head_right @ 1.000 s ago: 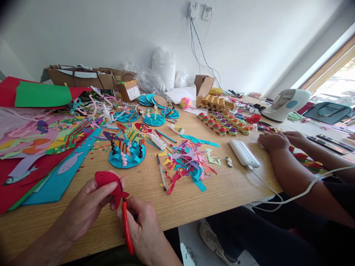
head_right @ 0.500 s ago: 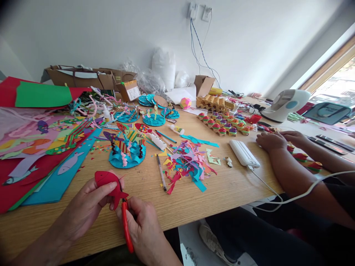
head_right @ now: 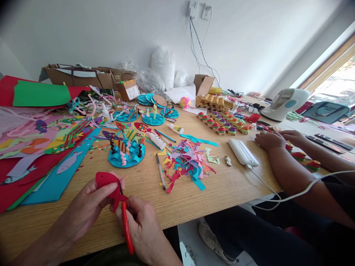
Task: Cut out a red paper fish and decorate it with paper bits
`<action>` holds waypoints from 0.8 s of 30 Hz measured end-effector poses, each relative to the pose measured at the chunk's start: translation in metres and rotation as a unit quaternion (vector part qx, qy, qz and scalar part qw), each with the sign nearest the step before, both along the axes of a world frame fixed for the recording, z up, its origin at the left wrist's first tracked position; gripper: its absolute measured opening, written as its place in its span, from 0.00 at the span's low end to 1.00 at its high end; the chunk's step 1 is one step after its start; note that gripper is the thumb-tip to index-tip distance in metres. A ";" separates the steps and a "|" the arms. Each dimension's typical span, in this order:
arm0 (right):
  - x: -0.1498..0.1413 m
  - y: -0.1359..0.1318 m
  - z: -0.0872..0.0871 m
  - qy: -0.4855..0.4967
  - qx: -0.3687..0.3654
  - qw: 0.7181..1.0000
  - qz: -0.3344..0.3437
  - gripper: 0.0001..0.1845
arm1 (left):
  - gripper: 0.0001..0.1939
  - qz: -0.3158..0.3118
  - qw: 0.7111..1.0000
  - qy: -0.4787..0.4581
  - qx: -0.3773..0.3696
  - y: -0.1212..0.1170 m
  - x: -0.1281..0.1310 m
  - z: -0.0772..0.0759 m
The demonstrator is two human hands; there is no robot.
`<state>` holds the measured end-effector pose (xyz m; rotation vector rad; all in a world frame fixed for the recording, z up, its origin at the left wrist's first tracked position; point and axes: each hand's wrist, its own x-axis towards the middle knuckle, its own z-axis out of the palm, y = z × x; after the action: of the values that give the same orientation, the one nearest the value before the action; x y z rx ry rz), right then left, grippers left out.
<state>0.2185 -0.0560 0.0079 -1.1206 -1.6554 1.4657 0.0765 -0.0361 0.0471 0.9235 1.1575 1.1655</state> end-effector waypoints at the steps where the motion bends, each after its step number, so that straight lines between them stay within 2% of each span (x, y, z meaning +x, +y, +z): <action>1: 0.000 0.000 0.000 0.002 -0.001 1.000 0.001 0.19 | 0.12 0.000 1.000 0.000 -0.004 0.000 0.000 0.000; 8: 0.000 0.000 -0.001 0.003 0.002 1.000 -0.002 0.21 | 0.12 -0.010 1.000 -0.005 -0.008 -0.002 0.000 0.001; 17: 0.000 0.001 -0.002 0.004 0.011 1.000 -0.002 0.19 | 0.11 -0.010 1.000 -0.019 -0.016 -0.002 -0.001 0.001; 24: 0.000 0.000 0.006 0.028 -0.043 0.998 0.021 0.19 | 0.11 -0.001 0.999 -0.028 -0.032 -0.003 0.001 0.007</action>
<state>0.2189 -0.0558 0.0143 -1.0875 -1.5999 1.5949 0.0778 -0.0394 0.0536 0.8390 1.1419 1.1397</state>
